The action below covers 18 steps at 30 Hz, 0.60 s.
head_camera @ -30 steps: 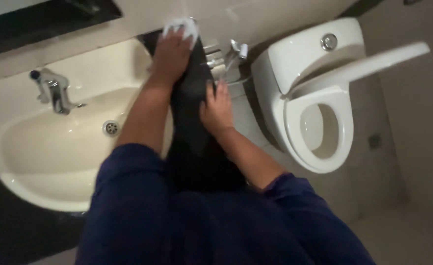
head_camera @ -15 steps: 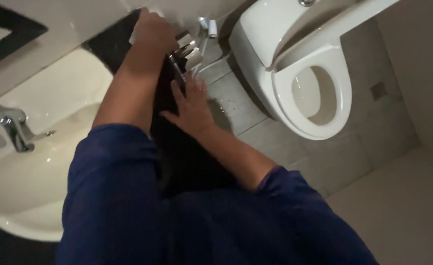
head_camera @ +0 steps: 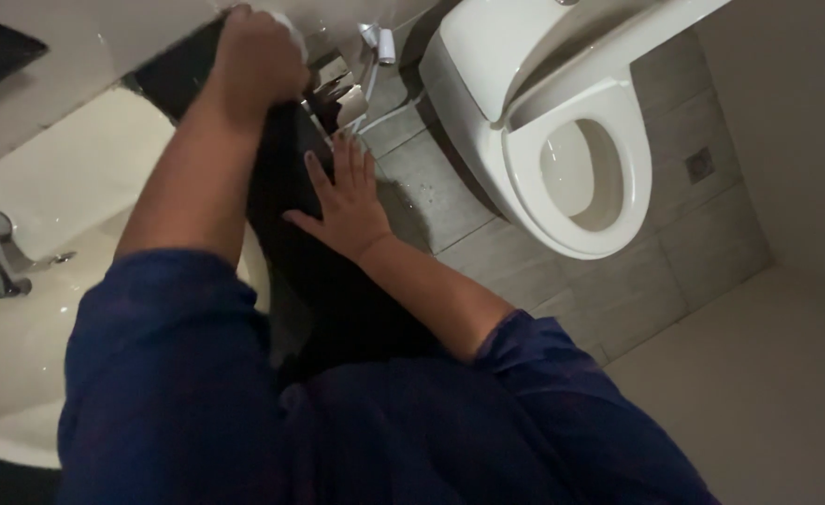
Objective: Cleaning a bathroom sink and the surrounding countertop area using a white cloth.
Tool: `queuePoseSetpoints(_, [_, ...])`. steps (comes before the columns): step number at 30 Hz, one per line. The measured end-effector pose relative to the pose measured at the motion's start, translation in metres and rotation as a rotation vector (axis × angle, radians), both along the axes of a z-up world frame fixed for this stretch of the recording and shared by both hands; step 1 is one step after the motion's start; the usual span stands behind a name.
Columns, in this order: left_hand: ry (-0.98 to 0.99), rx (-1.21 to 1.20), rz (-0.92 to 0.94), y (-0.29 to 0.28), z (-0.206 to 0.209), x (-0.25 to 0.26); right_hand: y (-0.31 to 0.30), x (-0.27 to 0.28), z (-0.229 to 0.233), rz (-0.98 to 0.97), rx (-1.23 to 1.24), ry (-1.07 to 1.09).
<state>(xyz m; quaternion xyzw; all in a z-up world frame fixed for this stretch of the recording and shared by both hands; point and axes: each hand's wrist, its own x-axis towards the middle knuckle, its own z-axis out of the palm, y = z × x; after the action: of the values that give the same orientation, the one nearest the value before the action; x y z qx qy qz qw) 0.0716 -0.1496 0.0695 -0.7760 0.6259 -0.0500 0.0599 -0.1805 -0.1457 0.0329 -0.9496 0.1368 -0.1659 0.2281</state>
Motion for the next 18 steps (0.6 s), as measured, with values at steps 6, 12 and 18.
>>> queuePoseSetpoints(6, [0.3,0.299,0.038,0.027,0.0,-0.057,-0.008,0.001,0.008,0.036,0.066,-0.097])
queuePoseSetpoints(12, [0.413,-0.323,0.048,0.132,-0.011,-0.062,-0.012,-0.003,-0.001,0.088,0.049,-0.092])
queuePoseSetpoints(18, [-0.297,-0.416,0.596,0.253,-0.016,-0.029,-0.019,0.0,0.012,0.086,0.065,-0.004])
